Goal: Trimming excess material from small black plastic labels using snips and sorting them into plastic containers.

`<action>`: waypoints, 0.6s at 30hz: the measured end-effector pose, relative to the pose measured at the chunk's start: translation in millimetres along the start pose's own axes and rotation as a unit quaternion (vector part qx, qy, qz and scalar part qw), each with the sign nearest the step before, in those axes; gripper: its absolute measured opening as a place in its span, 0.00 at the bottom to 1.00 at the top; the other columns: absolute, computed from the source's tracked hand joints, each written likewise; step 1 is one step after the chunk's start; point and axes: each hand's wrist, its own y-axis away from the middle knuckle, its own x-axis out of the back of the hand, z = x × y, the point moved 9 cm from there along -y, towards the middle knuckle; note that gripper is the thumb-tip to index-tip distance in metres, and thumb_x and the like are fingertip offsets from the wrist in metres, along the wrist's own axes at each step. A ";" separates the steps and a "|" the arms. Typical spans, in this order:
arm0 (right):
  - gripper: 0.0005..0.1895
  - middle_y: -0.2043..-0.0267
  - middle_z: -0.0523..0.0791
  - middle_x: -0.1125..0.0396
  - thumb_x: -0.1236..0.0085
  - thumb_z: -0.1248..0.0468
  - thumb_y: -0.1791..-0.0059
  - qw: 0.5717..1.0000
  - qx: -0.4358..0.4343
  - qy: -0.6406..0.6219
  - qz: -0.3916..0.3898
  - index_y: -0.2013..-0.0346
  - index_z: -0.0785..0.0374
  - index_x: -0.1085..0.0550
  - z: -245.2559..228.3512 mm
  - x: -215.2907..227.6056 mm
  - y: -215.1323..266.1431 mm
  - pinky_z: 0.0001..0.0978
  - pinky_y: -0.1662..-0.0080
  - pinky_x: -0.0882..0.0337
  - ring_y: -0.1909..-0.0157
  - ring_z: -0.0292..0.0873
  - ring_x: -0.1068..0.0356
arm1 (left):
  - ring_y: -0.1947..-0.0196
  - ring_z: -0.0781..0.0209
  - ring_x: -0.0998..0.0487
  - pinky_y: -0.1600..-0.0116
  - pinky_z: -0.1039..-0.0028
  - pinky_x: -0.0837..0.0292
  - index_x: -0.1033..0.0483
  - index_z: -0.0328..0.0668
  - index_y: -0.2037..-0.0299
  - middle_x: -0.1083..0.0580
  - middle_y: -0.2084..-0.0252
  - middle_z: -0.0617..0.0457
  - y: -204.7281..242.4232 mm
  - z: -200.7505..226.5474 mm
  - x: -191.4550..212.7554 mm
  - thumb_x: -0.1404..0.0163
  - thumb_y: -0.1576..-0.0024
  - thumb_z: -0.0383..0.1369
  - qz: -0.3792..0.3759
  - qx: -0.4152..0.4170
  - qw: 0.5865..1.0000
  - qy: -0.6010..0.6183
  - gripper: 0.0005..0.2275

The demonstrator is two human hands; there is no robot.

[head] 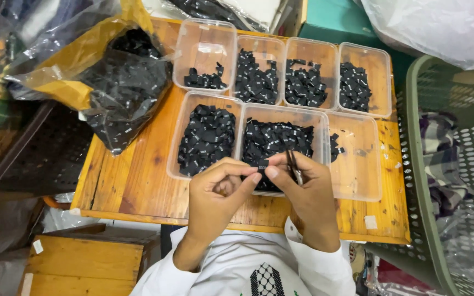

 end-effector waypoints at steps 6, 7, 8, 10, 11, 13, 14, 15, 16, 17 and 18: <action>0.05 0.80 0.43 0.31 0.32 0.71 0.55 0.999 -0.003 -0.037 0.002 0.66 0.69 0.19 4.6 2.4 -0.3 0.20 0.72 0.34 0.77 0.30 0.37 | 0.86 0.79 0.36 0.83 0.87 0.39 0.16 0.33 0.59 0.20 0.72 0.50 -2.4 -3.9 -11.9 0.36 0.49 0.24 -0.041 0.029 0.999 0.010 0.09; 0.04 0.80 0.43 0.31 0.32 0.72 0.55 0.999 0.002 -0.034 -0.006 0.67 0.69 0.20 4.4 2.0 -1.5 0.20 0.72 0.34 0.77 0.30 0.37 | 0.86 0.80 0.38 0.83 0.87 0.40 0.15 0.34 0.61 0.21 0.74 0.52 -3.5 -2.8 -12.2 0.36 0.50 0.23 -0.038 0.024 0.999 0.007 0.08; 0.04 0.80 0.43 0.31 0.33 0.72 0.55 0.999 0.006 -0.030 -0.014 0.67 0.69 0.20 4.2 1.5 -2.6 0.20 0.73 0.34 0.77 0.30 0.37 | 0.87 0.82 0.40 0.82 0.86 0.41 0.15 0.35 0.62 0.22 0.77 0.53 -4.5 -1.6 -12.3 0.36 0.51 0.23 -0.035 0.019 0.999 0.003 0.07; 0.04 0.80 0.43 0.32 0.33 0.72 0.55 0.999 0.007 -0.028 -0.017 0.67 0.69 0.20 -3.9 1.1 -2.9 0.20 0.74 0.35 0.78 0.29 0.38 | 0.87 0.82 0.40 0.83 0.87 0.42 0.14 0.35 0.63 0.24 0.80 0.54 -7.4 2.7 -12.4 0.36 0.50 0.23 -0.036 0.019 0.999 -0.003 0.06; 0.04 0.81 0.43 0.33 0.33 0.71 0.55 0.999 0.007 -0.024 -0.021 0.67 0.69 0.21 -7.9 1.1 -3.0 0.20 0.74 0.36 0.79 0.29 0.38 | 0.86 0.82 0.40 0.83 0.88 0.43 0.14 0.35 0.65 0.26 0.84 0.55 -8.8 4.7 -12.9 0.37 0.49 0.22 -0.037 0.019 0.999 -0.009 0.04; 0.04 0.81 0.43 0.34 0.33 0.71 0.54 1.000 0.000 -0.026 -0.017 0.67 0.69 0.21 -6.3 2.5 -2.3 0.19 0.76 0.36 0.80 0.29 0.39 | 0.87 0.82 0.41 0.83 0.87 0.43 0.14 0.35 0.65 0.27 0.84 0.55 -8.4 2.7 -12.7 0.37 0.50 0.22 -0.035 0.018 0.999 -0.006 0.04; 0.05 0.82 0.43 0.34 0.34 0.70 0.54 0.999 -0.007 -0.028 -0.014 0.67 0.70 0.21 -4.9 3.2 -1.8 0.19 0.77 0.37 0.82 0.29 0.39 | 0.87 0.82 0.42 0.83 0.87 0.44 0.14 0.35 0.65 0.28 0.85 0.55 -8.1 1.9 -12.1 0.36 0.50 0.22 -0.033 0.017 0.999 -0.004 0.04; 0.05 0.82 0.43 0.34 0.34 0.70 0.54 0.999 -0.007 -0.028 -0.014 0.67 0.70 0.21 -5.8 3.4 -1.7 0.19 0.77 0.37 0.82 0.29 0.39 | 0.87 0.82 0.42 0.83 0.87 0.44 0.14 0.35 0.65 0.28 0.85 0.55 -8.0 1.8 -12.1 0.36 0.50 0.22 -0.032 0.017 0.999 -0.004 0.04; 0.05 0.82 0.43 0.35 0.34 0.70 0.54 0.999 -0.012 -0.029 -0.013 0.67 0.70 0.21 -6.0 3.8 -1.5 0.18 0.78 0.39 0.82 0.28 0.40 | 0.87 0.82 0.43 0.83 0.87 0.45 0.14 0.35 0.66 0.29 0.86 0.56 -7.9 1.6 -12.0 0.36 0.51 0.22 -0.033 0.018 0.999 -0.006 0.05; 0.04 0.83 0.43 0.35 0.35 0.70 0.54 0.999 -0.017 -0.030 -0.011 0.67 0.70 0.21 -6.1 4.4 -1.2 0.18 0.79 0.40 0.83 0.28 0.41 | 0.87 0.82 0.43 0.83 0.87 0.45 0.14 0.35 0.66 0.30 0.87 0.56 -7.7 1.3 -12.1 0.36 0.51 0.23 -0.033 0.019 0.999 -0.007 0.05; 0.04 0.83 0.43 0.35 0.35 0.70 0.54 0.999 -0.017 -0.030 -0.011 0.67 0.70 0.21 -4.0 5.0 -1.4 0.18 0.79 0.40 0.83 0.28 0.41 | 0.87 0.82 0.43 0.83 0.87 0.45 0.14 0.35 0.66 0.30 0.87 0.56 -6.6 1.0 -11.4 0.36 0.51 0.23 -0.033 0.019 0.999 -0.007 0.05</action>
